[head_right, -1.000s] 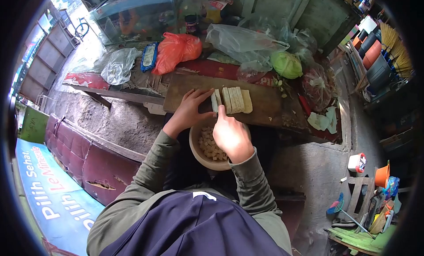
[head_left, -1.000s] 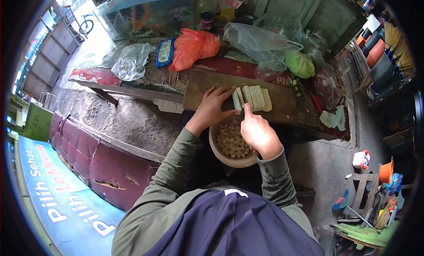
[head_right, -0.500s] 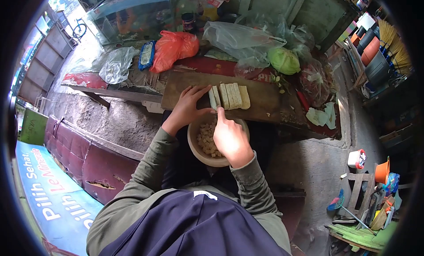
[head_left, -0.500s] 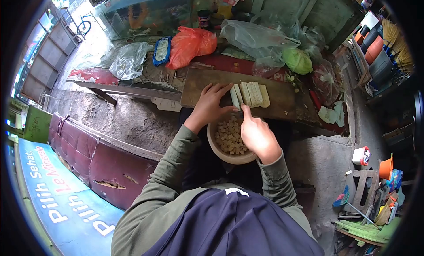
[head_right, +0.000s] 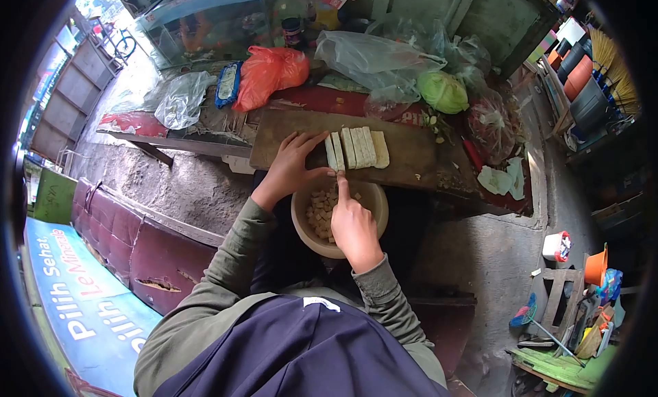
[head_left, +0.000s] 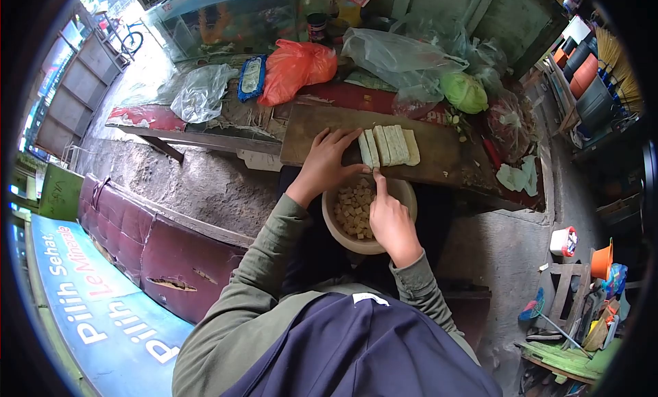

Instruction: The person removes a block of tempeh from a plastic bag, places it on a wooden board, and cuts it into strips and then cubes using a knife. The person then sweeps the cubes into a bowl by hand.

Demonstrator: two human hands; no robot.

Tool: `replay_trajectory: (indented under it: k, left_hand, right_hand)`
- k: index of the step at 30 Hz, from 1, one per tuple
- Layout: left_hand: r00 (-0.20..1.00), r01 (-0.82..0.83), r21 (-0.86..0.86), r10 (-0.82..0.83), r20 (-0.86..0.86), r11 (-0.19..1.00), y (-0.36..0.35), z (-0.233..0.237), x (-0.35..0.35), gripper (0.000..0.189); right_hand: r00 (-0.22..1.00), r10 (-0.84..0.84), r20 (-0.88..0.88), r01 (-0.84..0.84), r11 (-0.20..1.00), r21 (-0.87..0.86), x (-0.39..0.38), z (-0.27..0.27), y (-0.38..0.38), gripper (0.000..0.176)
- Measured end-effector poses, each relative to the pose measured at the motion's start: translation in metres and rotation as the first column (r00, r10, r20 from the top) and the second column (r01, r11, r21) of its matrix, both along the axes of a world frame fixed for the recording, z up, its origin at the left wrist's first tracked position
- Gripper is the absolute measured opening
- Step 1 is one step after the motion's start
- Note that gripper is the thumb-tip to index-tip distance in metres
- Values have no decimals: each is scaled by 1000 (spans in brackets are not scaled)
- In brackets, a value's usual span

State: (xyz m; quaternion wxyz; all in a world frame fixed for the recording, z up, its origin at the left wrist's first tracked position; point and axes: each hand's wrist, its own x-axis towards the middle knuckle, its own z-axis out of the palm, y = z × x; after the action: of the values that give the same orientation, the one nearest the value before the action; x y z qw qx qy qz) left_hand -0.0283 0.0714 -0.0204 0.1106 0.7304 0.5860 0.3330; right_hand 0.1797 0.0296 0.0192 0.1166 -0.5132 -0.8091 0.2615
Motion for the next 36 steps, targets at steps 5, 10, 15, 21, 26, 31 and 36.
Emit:
replay_trajectory:
  k: [5, 10, 15, 21, 26, 31, 36]
  left_hand:
    - [1000, -4, 4, 4, -17, 1000, -2, -1, 1, 87]
    - [1000, 8, -39, -8, -3, 999, 1, 2, 0, 88]
    - [1000, 26, -49, -26, -3, 998, 0, 1, -4, 87]
    - [996, 67, -49, -64, 60, 997, -5, 5, -9, 87]
    - [1000, 21, -89, -21, 4, 996, -12, 8, -7, 87]
    - [999, 16, -78, -13, 42, 997, -13, 6, 4, 85]
    - [982, -102, -85, 114, 153, 991, -13, 1, 33, 82]
  right_hand:
    - [998, -54, -41, 54, 998, -11, -1, -22, -6, 60]
    - [999, -8, -42, 10, 1000, 28, 8, -17, -8, 62]
    - [999, -28, -43, 27, 999, -29, 21, -14, -32, 61]
    - [974, -11, -225, 6, 1000, -21, 41, -21, -36, 61]
    - [958, -56, -281, 32, 995, -92, 55, 6, -43, 60]
    - [960, -75, -269, 76, 997, -4, 61, -7, -39, 60]
    - [965, -87, -247, 78, 996, -48, 59, -6, -40, 60]
